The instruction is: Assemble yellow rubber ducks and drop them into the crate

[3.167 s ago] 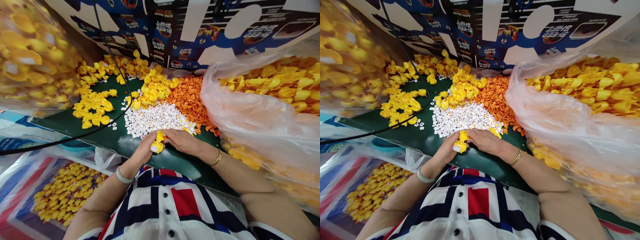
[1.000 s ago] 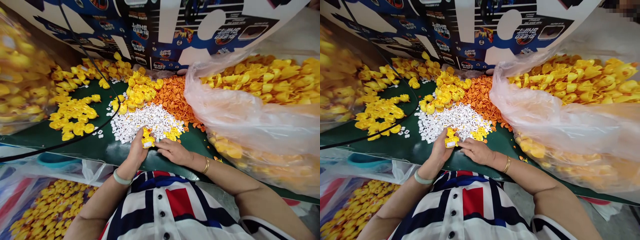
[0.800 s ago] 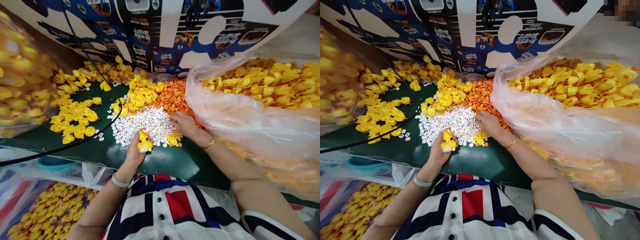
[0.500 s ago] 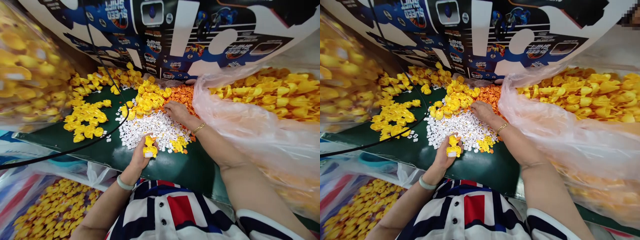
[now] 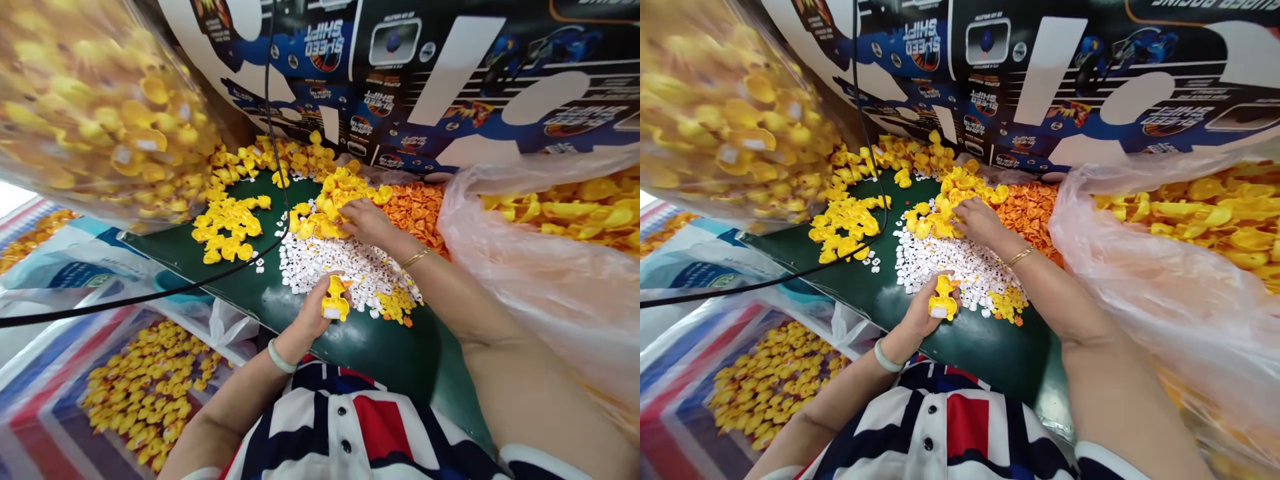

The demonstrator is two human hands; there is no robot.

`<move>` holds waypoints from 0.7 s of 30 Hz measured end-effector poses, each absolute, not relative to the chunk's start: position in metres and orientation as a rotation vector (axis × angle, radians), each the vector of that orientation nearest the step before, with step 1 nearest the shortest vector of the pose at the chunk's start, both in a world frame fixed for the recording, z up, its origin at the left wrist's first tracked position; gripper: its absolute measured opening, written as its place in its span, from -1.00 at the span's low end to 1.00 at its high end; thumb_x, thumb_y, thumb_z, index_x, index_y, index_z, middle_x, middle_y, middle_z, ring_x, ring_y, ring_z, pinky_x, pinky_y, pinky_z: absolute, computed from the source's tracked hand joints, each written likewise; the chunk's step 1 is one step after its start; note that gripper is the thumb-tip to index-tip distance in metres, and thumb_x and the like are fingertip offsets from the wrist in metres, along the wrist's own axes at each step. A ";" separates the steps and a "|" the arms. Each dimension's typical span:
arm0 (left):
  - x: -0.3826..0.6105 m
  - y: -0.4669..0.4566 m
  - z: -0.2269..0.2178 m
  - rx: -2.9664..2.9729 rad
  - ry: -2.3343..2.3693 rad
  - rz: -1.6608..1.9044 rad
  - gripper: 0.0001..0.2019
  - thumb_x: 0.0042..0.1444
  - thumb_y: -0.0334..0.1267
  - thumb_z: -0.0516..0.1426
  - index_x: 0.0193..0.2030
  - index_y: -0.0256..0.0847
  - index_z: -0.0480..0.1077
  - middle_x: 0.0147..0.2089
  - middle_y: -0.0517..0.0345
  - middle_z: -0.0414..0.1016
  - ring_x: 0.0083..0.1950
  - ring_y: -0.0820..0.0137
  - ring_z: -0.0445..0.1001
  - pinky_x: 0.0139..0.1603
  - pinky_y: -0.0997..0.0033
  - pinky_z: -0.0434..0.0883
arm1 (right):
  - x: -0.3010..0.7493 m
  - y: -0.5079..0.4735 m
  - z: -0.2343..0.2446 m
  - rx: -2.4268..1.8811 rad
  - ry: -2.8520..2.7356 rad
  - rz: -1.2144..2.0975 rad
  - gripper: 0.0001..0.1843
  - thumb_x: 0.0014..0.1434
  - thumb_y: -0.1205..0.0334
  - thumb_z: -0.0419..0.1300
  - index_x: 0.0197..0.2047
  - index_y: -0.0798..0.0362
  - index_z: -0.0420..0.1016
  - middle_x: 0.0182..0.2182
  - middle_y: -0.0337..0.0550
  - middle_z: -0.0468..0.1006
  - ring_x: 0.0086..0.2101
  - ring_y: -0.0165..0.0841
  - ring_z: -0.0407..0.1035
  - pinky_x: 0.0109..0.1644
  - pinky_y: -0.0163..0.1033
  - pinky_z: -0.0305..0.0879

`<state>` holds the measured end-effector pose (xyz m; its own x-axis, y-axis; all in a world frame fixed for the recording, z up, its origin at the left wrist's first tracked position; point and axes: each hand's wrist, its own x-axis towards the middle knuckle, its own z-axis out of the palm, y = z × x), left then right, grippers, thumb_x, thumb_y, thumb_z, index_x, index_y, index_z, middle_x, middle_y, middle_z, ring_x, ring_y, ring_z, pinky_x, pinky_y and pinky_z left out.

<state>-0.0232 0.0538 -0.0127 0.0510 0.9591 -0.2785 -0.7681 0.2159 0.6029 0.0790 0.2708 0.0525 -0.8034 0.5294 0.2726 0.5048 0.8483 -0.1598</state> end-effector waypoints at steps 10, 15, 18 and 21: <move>-0.044 0.046 0.006 0.181 0.737 1.500 -0.62 0.21 0.07 0.10 -0.03 -0.19 0.37 -0.37 0.10 0.45 -0.37 0.33 0.47 -0.35 0.35 0.41 | 0.141 0.117 0.021 -1.171 -1.668 1.583 -0.62 0.26 -0.10 0.13 -0.02 -0.01 0.43 -0.30 -0.17 0.56 -0.40 -0.32 0.45 -0.36 -0.19 0.44; -0.060 0.031 0.013 0.142 0.813 1.579 -0.67 0.27 0.01 0.06 -0.06 -0.21 0.38 -0.32 0.09 0.46 -0.35 0.38 0.47 -0.33 0.39 0.44 | 0.141 0.055 -0.005 -1.181 -1.811 1.569 -0.68 0.30 -0.03 0.06 -0.02 0.01 0.32 -0.25 -0.11 0.55 -0.34 -0.30 0.48 -0.34 -0.16 0.47; -0.065 0.026 0.009 0.117 0.844 1.548 -0.65 0.30 0.03 0.02 -0.06 -0.21 0.38 -0.34 0.08 0.46 -0.38 0.37 0.47 -0.37 0.39 0.45 | 0.147 0.044 0.003 -1.267 -2.318 1.042 -0.73 0.35 0.03 0.05 -0.08 0.03 0.41 -0.28 -0.08 0.54 -0.24 -0.21 0.44 -0.14 -0.04 0.44; -0.067 0.024 0.006 0.117 0.862 1.525 -0.63 0.32 0.05 -0.03 -0.06 -0.21 0.37 -0.35 0.06 0.47 -0.39 0.35 0.49 -0.42 0.40 0.44 | 0.154 0.051 0.017 -1.220 -2.593 0.667 -0.68 0.34 -0.01 0.10 -0.08 0.06 0.47 -0.22 0.00 0.54 -0.12 -0.11 0.41 -0.01 0.05 0.39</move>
